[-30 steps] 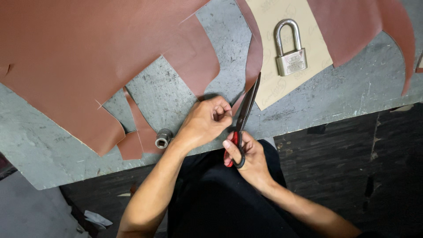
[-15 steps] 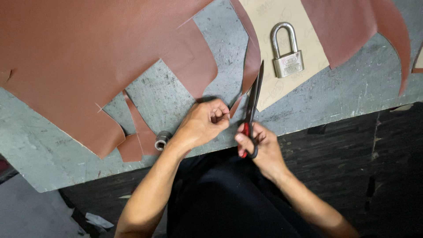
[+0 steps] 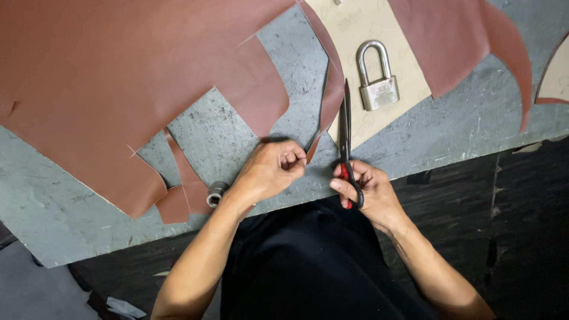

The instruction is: The person marks a large sheet of brown leather with a white marker, places paper templates on the leather, secures them with a padlock, and cuts the leather around the templates using shears. The person repeats this process for multiple template pieces.

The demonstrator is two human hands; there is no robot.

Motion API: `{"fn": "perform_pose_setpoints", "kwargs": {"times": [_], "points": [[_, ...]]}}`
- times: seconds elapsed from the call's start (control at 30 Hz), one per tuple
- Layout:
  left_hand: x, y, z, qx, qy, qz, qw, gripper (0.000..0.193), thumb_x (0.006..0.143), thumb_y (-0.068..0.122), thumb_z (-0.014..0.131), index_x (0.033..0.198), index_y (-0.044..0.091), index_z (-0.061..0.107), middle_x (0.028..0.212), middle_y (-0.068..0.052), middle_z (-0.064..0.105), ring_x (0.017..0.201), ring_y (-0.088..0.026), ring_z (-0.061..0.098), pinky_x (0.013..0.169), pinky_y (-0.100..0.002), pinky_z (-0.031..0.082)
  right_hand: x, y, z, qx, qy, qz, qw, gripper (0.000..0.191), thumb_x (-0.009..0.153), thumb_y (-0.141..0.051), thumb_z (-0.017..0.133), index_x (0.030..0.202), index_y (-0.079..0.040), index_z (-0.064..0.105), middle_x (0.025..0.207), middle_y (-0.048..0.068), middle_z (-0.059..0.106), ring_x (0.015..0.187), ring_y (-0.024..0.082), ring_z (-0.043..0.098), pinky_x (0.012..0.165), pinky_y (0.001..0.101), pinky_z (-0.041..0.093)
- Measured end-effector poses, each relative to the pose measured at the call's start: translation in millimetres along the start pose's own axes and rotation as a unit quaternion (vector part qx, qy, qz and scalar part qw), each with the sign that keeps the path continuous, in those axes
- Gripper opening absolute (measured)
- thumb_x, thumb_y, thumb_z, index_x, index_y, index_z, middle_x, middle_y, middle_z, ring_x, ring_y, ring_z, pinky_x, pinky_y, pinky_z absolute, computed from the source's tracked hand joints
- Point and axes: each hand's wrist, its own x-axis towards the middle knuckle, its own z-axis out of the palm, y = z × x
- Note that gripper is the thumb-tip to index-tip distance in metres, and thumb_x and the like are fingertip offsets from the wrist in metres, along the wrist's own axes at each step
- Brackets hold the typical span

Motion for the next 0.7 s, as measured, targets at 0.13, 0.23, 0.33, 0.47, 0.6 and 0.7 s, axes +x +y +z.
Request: {"fn": "perform_pose_setpoints", "kwargs": {"times": [0.13,0.23,0.33,0.47,0.6,0.7], "points": [[-1.4,0.1,-1.1,-0.004,-0.002,0.001,1.0,0.01,0.084,0.01,0.074,0.092,0.004,0.073,0.069,0.001,0.067,0.062,-0.007,0.059,0.059,-0.026,0.05,-0.1,-4.7,-2.2,-0.006,0.004,0.011,1.0,0.023,0.086,-0.013,0.08,0.1,-0.001,0.067,0.068,0.001,0.063,0.052,0.008,0.055,0.048,0.0237,0.046],[-1.3,0.7,-1.3,0.001,-0.002,-0.002,1.0,0.01,0.082,0.009,0.074,0.092,0.005,0.073,0.07,0.001,0.068,0.063,-0.007,0.06,0.06,-0.026,0.051,4.0,-15.5,-9.8,-0.027,-0.013,0.006,1.0,0.024,0.084,-0.013,0.081,0.101,-0.002,0.069,0.068,0.001,0.063,0.053,0.008,0.057,0.048,0.0235,0.047],[-0.4,1.7,-1.7,0.01,0.002,-0.01,1.0,0.011,0.083,0.01,0.074,0.092,0.006,0.073,0.072,-0.001,0.071,0.064,-0.009,0.063,0.061,-0.028,0.052,10.9,-27.1,-19.0,-0.078,-0.015,-0.003,0.997,0.024,0.083,-0.013,0.08,0.102,-0.004,0.069,0.069,-0.001,0.064,0.053,0.007,0.058,0.049,0.0224,0.047],[0.5,9.6,-0.4,0.055,0.024,0.021,0.998,0.013,0.081,0.013,0.075,0.093,0.008,0.074,0.076,-0.005,0.075,0.066,-0.016,0.07,0.064,-0.033,0.055,14.7,-32.3,-23.8,-0.073,-0.025,0.0,0.997,0.023,0.084,-0.013,0.081,0.1,-0.003,0.068,0.068,-0.001,0.061,0.053,0.007,0.056,0.048,0.022,0.047],[10.7,32.0,6.9,0.124,0.129,0.077,0.981,0.013,0.091,0.022,0.074,0.097,0.011,0.075,0.08,-0.01,0.073,0.068,-0.027,0.069,0.066,-0.04,0.053,15.9,-34.5,-27.0,-0.073,-0.025,0.026,0.997,0.023,0.082,-0.013,0.082,0.097,-0.003,0.067,0.069,-0.002,0.061,0.052,0.007,0.055,0.046,0.0218,0.045],[33.6,53.4,14.6,0.094,0.262,0.088,0.957,0.018,0.093,0.025,0.074,0.101,0.008,0.07,0.08,-0.01,0.07,0.068,-0.028,0.069,0.065,-0.041,0.054,18.7,-40.5,-31.6,-0.087,-0.042,0.036,0.995,0.024,0.083,-0.012,0.082,0.099,-0.003,0.067,0.069,-0.001,0.061,0.052,0.006,0.055,0.047,0.0215,0.045]]}}
